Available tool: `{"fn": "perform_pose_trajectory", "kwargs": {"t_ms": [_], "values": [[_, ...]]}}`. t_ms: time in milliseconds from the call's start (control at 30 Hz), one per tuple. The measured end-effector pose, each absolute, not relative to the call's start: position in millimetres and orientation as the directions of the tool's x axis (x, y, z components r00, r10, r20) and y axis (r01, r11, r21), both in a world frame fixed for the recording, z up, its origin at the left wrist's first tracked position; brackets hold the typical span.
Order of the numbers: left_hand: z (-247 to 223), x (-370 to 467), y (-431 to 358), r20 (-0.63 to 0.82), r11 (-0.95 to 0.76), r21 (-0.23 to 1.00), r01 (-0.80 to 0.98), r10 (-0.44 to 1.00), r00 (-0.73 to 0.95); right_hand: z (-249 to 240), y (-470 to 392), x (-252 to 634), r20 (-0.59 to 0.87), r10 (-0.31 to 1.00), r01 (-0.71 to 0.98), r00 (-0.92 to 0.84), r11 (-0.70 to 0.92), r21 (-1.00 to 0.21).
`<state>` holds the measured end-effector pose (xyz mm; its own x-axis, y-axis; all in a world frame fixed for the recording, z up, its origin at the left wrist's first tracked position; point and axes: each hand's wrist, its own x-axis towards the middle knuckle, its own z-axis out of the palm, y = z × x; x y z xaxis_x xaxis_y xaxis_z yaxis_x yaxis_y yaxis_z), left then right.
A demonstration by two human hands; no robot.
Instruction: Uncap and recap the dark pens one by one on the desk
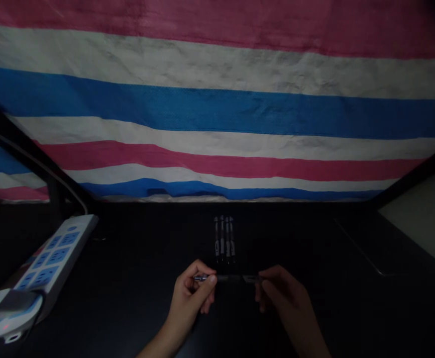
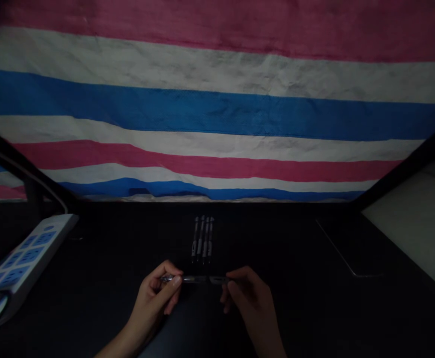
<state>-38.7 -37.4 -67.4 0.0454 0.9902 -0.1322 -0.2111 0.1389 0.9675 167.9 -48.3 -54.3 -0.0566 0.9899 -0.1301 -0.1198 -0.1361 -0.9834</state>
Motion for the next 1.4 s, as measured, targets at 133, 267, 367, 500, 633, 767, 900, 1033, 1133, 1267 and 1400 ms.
{"fn": "perform_pose_trajectory", "kwargs": {"t_ms": [133, 267, 367, 500, 633, 767, 900, 1033, 1133, 1267, 1400], "values": [[-66.5, -39.0, -36.9, -0.131, 0.139, 0.968, -0.209, 0.99, 0.049, -52.4, -49.0, 167.8, -0.131, 0.991, -0.087, -0.034, -0.134, -0.987], [-64.5, -39.4, -36.0, -0.122, 0.13, 0.97, -0.205, 0.991, 0.051, -51.4, -47.7, 165.9, -0.228, 0.971, -0.14, -0.071, -0.236, -0.962], [-63.0, -39.2, -36.4, -0.116, 0.126, 0.974, -0.186, 0.991, 0.063, -49.6, -46.2, 164.7, -0.259, 0.962, -0.07, -0.084, -0.265, -0.962], [-62.8, -38.8, -36.6, -0.116, 0.125, 0.977, -0.173, 0.991, 0.063, -50.2, -45.0, 165.6, -0.2, 0.977, -0.036, -0.069, -0.203, -0.979], [-63.7, -38.2, -36.2, -0.121, 0.132, 0.976, -0.175, 0.99, 0.072, -53.1, -44.9, 166.8, -0.151, 0.988, 0.02, -0.016, -0.151, -0.988], [-64.9, -37.0, -36.6, -0.124, 0.137, 0.972, -0.193, 0.989, 0.075, -52.4, -46.6, 167.1, -0.125, 0.992, 0.081, 0.024, -0.127, -0.989], [-66.8, -37.3, -37.4, -0.134, 0.147, 0.967, -0.206, 0.988, 0.077, -52.3, -48.3, 167.4, -0.119, 0.992, 0.077, 0.033, -0.121, -0.99], [-68.4, -39.5, -37.6, -0.109, 0.122, 0.973, -0.197, 0.991, 0.075, -55.1, -47.0, 166.7, -0.186, 0.981, -0.068, -0.055, -0.19, -0.979], [-67.5, -40.1, -37.7, -0.096, 0.111, 0.977, -0.182, 0.991, 0.09, -54.6, -45.0, 165.7, -0.252, 0.964, -0.085, -0.085, -0.259, -0.962], [-64.4, -38.7, -37.4, -0.116, 0.129, 0.973, -0.189, 0.99, 0.076, -53.3, -44.6, 166.0, -0.213, 0.976, 0.008, -0.031, -0.213, -0.977], [-62.1, -38.7, -36.0, -0.129, 0.13, 0.959, -0.25, 0.991, 0.018, -58.5, -46.2, 169.6, -0.164, 0.984, -0.026, 0.073, -0.162, -0.986]]}}
